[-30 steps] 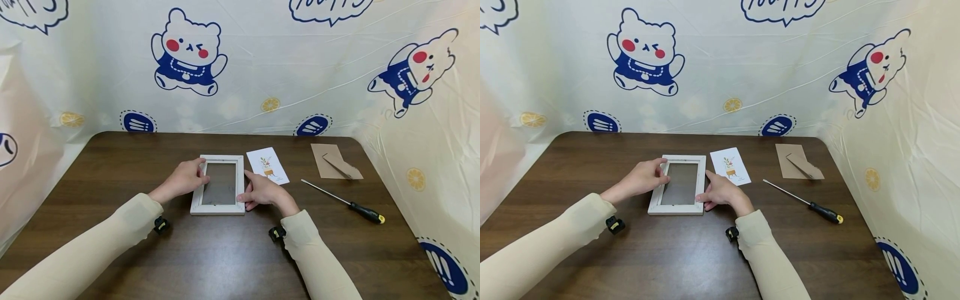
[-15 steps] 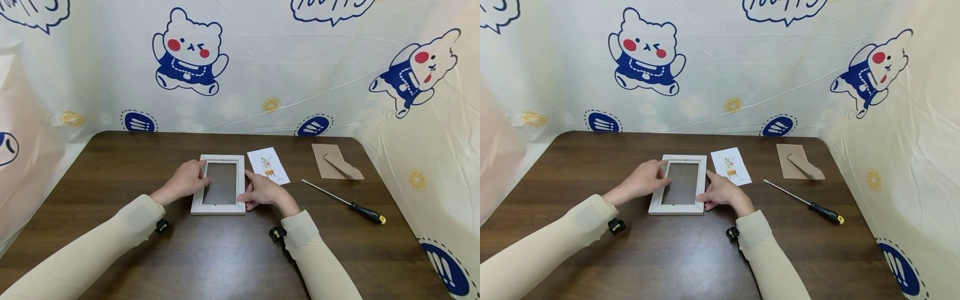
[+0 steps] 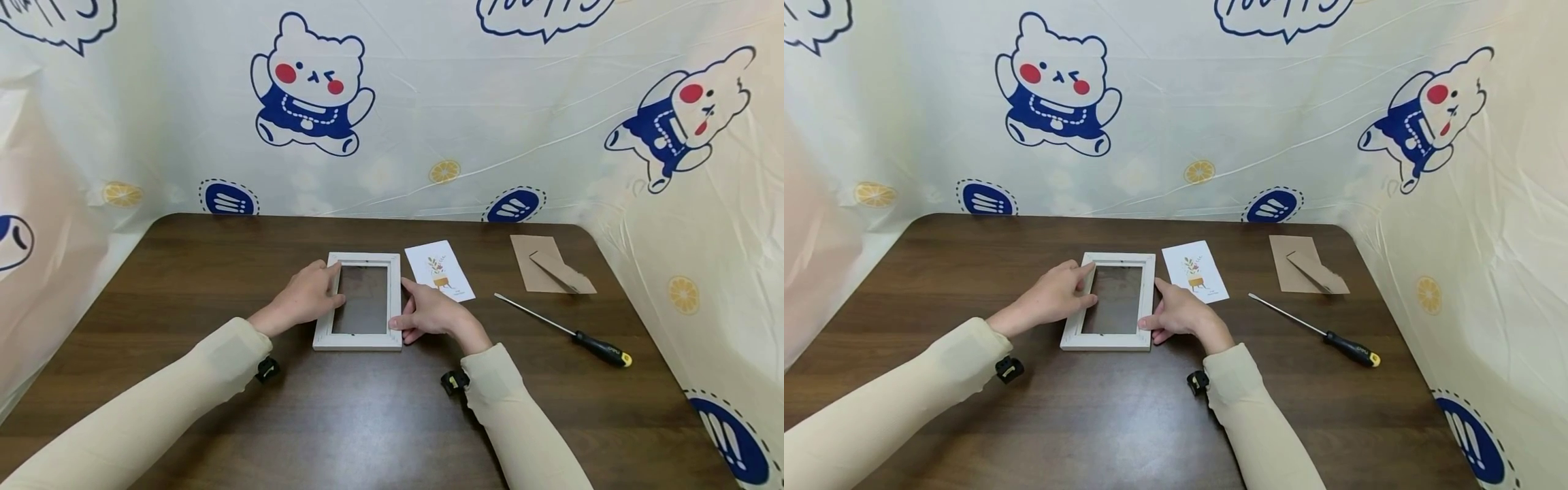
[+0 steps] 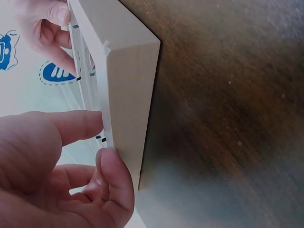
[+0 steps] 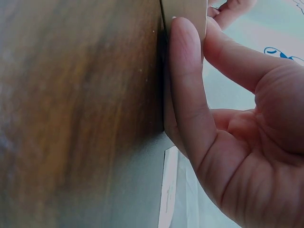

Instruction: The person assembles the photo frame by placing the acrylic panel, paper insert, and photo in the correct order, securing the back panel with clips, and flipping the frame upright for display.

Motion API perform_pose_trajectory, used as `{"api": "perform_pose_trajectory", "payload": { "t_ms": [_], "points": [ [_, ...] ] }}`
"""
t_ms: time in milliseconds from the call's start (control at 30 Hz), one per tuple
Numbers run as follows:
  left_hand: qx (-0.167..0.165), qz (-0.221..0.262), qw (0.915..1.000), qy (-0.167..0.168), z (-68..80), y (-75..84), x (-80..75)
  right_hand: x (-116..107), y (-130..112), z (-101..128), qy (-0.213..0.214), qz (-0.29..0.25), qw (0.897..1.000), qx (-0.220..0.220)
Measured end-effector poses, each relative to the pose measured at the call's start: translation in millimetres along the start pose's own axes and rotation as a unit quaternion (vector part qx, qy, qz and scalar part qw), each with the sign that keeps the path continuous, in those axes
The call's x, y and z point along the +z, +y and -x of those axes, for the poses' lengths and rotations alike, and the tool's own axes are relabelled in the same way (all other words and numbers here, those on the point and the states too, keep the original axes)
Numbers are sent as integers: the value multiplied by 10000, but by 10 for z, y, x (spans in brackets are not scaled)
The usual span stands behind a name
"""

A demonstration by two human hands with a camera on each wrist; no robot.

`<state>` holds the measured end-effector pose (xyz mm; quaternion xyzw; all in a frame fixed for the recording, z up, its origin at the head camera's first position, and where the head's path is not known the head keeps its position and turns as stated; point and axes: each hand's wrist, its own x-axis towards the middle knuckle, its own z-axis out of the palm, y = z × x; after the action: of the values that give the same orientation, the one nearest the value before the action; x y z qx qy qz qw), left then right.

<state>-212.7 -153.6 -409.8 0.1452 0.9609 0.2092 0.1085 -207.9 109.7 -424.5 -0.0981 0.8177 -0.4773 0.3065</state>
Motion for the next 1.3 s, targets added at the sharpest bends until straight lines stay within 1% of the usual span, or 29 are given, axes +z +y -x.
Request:
{"api": "perform_pose_trajectory", "payload": {
  "t_ms": [233,400,600,800,867,967,1100,1233,1300],
  "points": [
    [124,7,9999,12,-15,-46,3,7,7,4,-8,-43,10000,18],
    [214,70,9997,126,-26,-102,-4,12,6,3,-7,-8,10000,23],
    [133,339,9990,250,-17,-176,-36,16,7,-3,-6,-10,10000,20],
    [63,442,9978,499,-3,-278,-22,13,4,-5,-3,-3,10000,16],
    [44,514,9972,533,8,-297,-24,13,-1,-1,1,12,10000,21],
    [-28,687,9965,474,40,-306,-26,10,-2,-3,-2,-4,10000,21],
    [-177,1046,9941,209,92,-310,-23,5,-2,-6,6,-16,10000,23],
    [-313,1478,9885,-41,126,-321,-6,1,-5,-5,12,13,10000,21],
    [-366,1733,9841,-127,137,-329,7,-1,-5,-5,7,17,10000,27]
  ]
}}
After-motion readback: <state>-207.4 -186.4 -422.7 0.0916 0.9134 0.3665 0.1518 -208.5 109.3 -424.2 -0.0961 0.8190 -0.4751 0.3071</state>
